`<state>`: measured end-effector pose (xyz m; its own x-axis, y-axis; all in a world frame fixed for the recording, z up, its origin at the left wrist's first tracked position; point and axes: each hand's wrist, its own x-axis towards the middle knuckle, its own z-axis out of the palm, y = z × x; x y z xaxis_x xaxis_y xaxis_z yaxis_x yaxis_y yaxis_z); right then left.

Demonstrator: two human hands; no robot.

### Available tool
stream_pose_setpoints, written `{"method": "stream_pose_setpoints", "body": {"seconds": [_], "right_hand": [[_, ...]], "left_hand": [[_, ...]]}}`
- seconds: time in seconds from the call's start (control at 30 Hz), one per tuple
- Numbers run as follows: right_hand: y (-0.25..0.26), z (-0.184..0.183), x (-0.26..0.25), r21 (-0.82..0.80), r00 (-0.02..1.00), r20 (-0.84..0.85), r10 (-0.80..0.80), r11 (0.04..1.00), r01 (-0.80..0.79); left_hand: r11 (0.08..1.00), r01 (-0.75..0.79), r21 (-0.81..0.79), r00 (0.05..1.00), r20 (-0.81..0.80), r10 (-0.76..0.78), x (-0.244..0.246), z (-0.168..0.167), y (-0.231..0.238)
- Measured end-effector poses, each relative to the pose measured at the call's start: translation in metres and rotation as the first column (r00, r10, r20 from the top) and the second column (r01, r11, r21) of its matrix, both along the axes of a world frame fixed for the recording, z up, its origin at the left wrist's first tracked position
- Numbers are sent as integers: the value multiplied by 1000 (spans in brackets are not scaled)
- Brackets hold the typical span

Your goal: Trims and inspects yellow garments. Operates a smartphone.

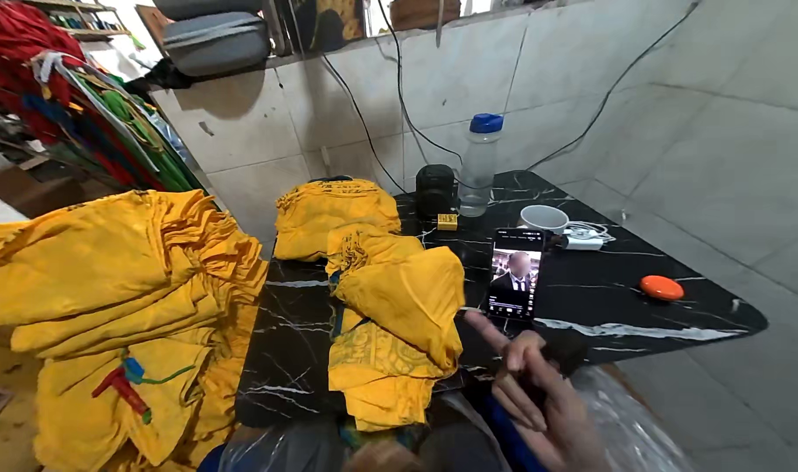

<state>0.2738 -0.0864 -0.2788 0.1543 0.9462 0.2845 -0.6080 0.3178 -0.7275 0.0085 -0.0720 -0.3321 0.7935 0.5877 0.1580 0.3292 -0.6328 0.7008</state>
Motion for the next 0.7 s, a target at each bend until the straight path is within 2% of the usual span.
{"method": "stream_pose_setpoints", "body": {"seconds": [0.07,0.13,0.23,0.33,0.4,0.5,0.6,0.7], "right_hand": [[1,-4,-9,42,948,307,-85,996,76],[3,-26,-21,57,816,569,-102,995,84],[6,-65,-39,-46,644,761,-81,983,178],[4,-78,-49,-164,598,802,8,965,207],[1,-72,-55,-245,629,774,78,952,183],[2,-75,-65,-253,702,706,90,958,132],[0,-80,-64,-244,681,726,89,960,134],[-3,-82,-64,-218,538,839,87,958,184]], "left_hand": [[978,-176,108,984,9,176,1,-2,14],[911,-322,257,946,64,317,3,-10,29],[839,-383,386,915,34,402,0,-20,48],[841,-386,379,923,164,349,1,-24,45],[894,-294,337,948,220,228,5,-17,34],[965,-156,210,955,280,93,8,-17,25],[946,-243,215,939,295,175,5,-20,34],[885,-355,302,926,242,289,0,-26,52]]}}
